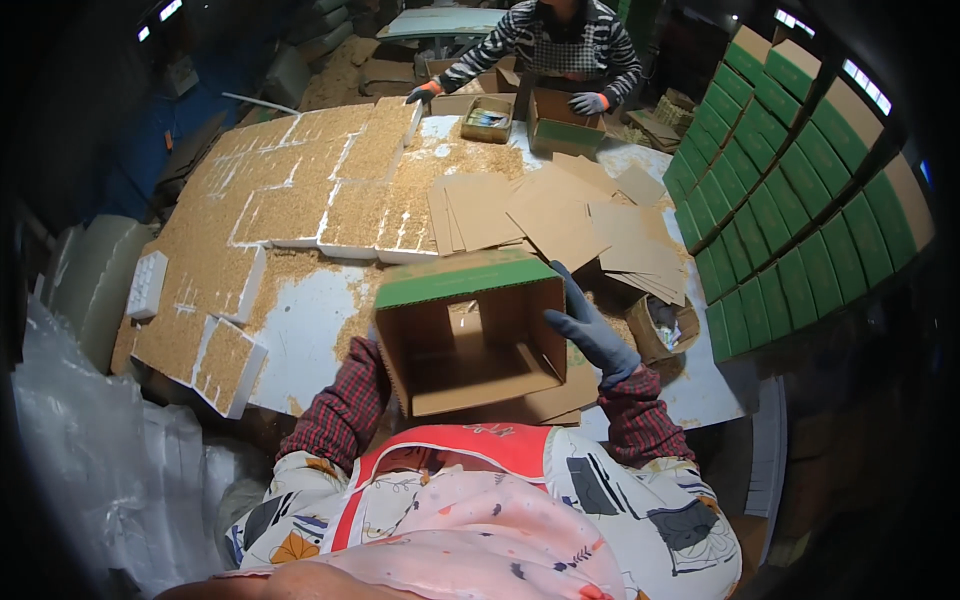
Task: The person places items into cardboard boxes and stacks the filled boxes onto a larger pile.
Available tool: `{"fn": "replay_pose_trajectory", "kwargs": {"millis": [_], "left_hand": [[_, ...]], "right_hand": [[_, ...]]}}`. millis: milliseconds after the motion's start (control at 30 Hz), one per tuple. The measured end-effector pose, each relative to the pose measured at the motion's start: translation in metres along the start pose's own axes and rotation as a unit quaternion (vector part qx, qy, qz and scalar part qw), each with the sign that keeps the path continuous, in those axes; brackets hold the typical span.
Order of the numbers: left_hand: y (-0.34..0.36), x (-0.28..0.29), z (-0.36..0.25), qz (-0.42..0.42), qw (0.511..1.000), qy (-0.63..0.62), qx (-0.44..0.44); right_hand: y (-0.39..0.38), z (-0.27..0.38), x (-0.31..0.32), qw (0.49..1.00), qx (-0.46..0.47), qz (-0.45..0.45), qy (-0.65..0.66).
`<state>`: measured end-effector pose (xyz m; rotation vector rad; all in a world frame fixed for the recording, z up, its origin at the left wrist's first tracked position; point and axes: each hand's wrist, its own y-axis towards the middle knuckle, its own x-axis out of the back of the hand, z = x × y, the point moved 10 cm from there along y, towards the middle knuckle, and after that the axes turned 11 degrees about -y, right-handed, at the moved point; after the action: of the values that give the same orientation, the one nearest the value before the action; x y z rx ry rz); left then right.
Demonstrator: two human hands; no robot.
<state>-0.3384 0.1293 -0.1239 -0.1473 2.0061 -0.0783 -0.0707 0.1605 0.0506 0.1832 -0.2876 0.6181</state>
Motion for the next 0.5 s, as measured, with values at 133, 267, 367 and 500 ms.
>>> {"fn": "replay_pose_trajectory", "kwargs": {"millis": [133, 267, 367, 500], "left_hand": [[-0.055, 0.156, 0.04, -0.185, 0.804, 0.548, 0.135], [-0.134, 0.136, -0.111, -0.293, 0.595, 0.722, -0.2], [-0.246, 0.193, -0.282, -0.493, 0.41, 0.659, -0.393], [-0.382, 0.335, -0.404, -0.735, 0.347, 0.5, -0.299]], "right_hand": [[0.022, -0.185, 0.002, 0.863, -0.187, -0.034, -0.468], [-0.016, -0.24, 0.032, 0.904, -0.213, -0.068, -0.366], [0.003, -0.233, 0.031, 0.896, -0.183, -0.05, -0.403], [-0.008, -0.211, 0.026, 0.862, -0.225, -0.076, -0.448]]}}
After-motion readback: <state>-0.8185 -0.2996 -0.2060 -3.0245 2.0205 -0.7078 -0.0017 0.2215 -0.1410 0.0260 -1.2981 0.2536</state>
